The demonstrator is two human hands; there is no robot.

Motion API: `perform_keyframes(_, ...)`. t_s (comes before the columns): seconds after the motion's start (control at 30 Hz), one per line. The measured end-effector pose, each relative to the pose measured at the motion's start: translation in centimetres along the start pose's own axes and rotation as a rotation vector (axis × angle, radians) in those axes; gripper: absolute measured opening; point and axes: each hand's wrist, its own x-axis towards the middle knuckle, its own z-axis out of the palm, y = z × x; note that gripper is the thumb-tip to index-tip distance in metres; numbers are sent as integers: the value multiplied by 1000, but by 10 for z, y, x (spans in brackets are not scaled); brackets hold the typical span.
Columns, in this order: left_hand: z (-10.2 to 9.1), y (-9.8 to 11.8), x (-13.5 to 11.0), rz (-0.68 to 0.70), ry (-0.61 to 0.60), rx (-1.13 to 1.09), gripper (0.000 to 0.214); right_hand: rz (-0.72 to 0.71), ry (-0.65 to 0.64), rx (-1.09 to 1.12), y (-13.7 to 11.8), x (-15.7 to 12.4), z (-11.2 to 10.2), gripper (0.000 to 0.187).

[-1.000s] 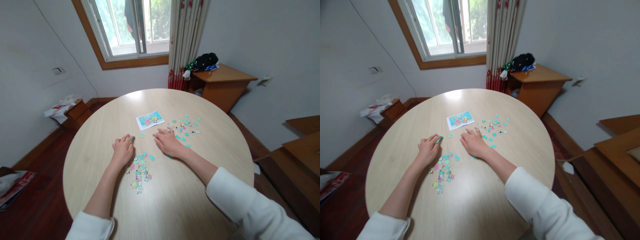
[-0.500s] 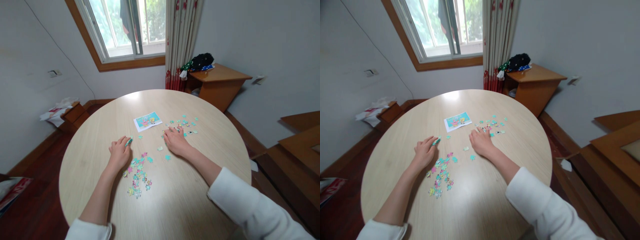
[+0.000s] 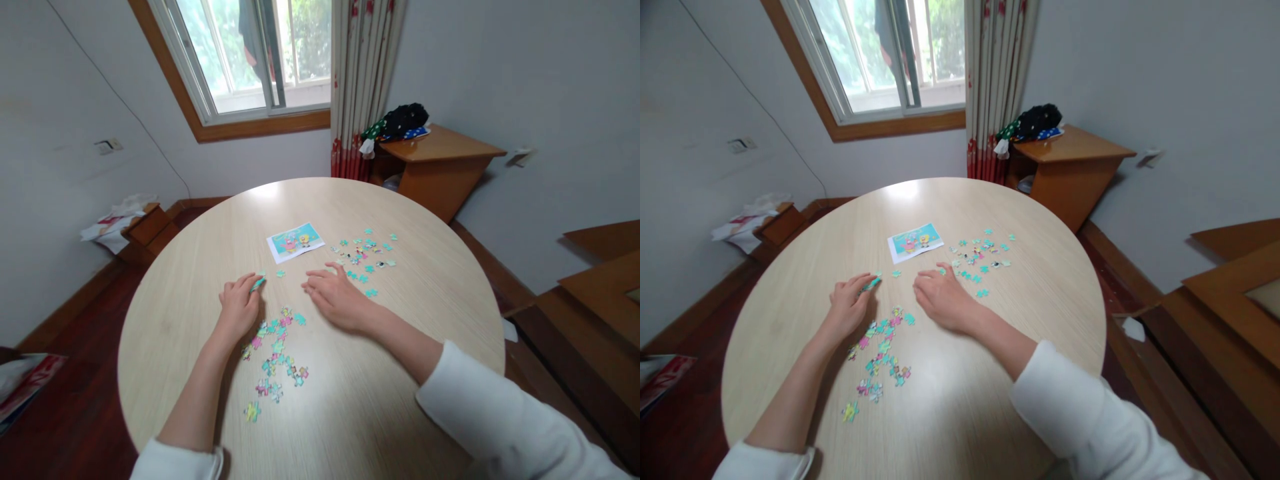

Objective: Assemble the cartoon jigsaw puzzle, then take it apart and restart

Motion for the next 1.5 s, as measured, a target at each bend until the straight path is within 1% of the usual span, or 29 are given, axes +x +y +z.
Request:
perform_keyframes(0.1, 1, 0, 0, 9, -3, -8, 41, 196, 60, -96, 24, 2, -11, 29)
perform_keyframes(0.17, 1, 0, 0, 11, -5, -13, 41, 253, 54, -122, 35, 3, -14, 29)
perform_keyframes(0.23, 0, 0, 0, 5, -8, -16, 41, 264, 27, -135, 39, 3, -13, 29)
perform_keyframes(0.4, -1, 2, 0, 2, -5, -25, 41, 193, -32, -108, 29, 4, -1, 29)
perform_keyframes(0.57, 0, 2, 0, -3, -1, -26, 41, 8, -92, -15, 7, 3, 9, 28)
perform_keyframes(0.67, 1, 1, 0, -2, 2, -20, 40, -76, -148, 30, -6, 0, 4, 27)
perform_keyframes(0.77, 1, 0, 0, -1, 3, -17, 40, -135, -201, 96, -9, -5, -8, 30)
perform_keyframes(0.83, 0, 0, 0, -5, 7, -20, 39, -103, -166, 121, -1, -6, -17, 33)
perform_keyframes(0.93, -3, 0, 0, -17, 8, -28, 39, 62, -34, 94, 19, -7, -29, 35)
perform_keyframes(0.97, -3, 1, 0, -20, 10, -33, 38, 107, -17, 78, 26, -7, -32, 35)
perform_keyframes(1.03, -5, 2, 1, -20, 23, -45, 38, 144, -28, 62, 34, -7, -36, 35)
perform_keyframes(1.1, -6, 2, 1, -19, 44, -61, 37, 115, -69, 72, 37, -9, -37, 35)
perform_keyframes(1.2, -8, 2, 1, -12, 73, -94, 36, 38, -128, 81, 31, -12, -35, 37)
perform_keyframes(1.33, -11, 5, 0, -1, 84, -154, 33, 13, -168, 71, 24, -13, -27, 38)
perform_keyframes(1.43, -11, 9, -1, 21, 51, -210, 30, 21, -210, 100, 19, -9, -17, 36)
perform_keyframes(1.5, -10, 12, -2, 59, -1, -247, 30, 2, -232, 112, 15, -6, -8, 35)
